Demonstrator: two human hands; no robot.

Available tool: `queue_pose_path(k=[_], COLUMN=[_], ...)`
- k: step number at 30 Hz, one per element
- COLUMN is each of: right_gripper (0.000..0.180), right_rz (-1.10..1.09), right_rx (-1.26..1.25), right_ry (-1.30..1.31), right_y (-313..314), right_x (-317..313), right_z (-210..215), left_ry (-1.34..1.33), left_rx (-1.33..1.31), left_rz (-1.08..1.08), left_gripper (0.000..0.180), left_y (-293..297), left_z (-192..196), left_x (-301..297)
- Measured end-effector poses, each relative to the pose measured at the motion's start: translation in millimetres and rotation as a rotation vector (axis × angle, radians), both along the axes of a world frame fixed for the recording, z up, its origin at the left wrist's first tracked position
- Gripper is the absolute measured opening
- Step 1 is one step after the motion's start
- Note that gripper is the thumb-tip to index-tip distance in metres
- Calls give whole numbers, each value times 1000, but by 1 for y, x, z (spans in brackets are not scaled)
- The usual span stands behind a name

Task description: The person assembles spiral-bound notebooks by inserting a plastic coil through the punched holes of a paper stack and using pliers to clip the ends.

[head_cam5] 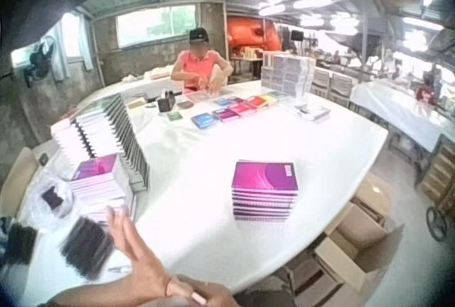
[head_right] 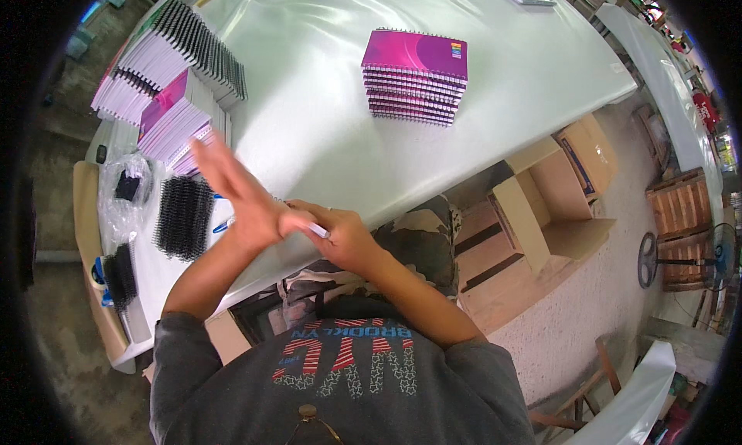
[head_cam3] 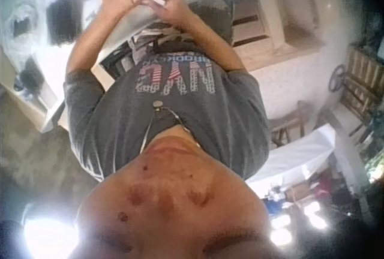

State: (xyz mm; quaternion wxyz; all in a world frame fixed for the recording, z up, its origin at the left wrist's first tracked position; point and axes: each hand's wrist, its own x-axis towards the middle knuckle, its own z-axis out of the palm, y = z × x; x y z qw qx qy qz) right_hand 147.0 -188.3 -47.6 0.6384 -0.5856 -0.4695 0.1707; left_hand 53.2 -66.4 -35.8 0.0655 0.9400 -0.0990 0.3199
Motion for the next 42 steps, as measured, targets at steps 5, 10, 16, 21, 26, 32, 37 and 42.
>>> queue_pose_path(k=[5,10,16,21,26,32,37,42], right_gripper=[39,35,41,78,75,33,20,18], right_rz=[-47,-21,-150,-9,-114,-147,-218,-322], right_rx=[-119,-54,5,121,-285,-398,-461,-390], right_ry=[165,-66,49,-191,-621,66,179,-59], right_y=[-15,-10,-6,-1,-6,11,19,24], right_x=[6,-11,8,-3,28,58,49,37], right_z=[10,4,16,39,85,47,56,63], left_ry=[107,-181,165,288,408,505,412,331], left_rx=[-14,104,-120,-631,-1046,-1703,-1714,-1746], left_rz=[-132,107,-98,-266,-40,-245,-271,-356], left_gripper=[112,113,117,97,44,17,12,11], left_y=[-5,8,-15,-17,19,41,42,44], left_z=[0,34,-12,60,68,6,-5,-4], left_x=[5,14,-17,9,17,47,44,42])
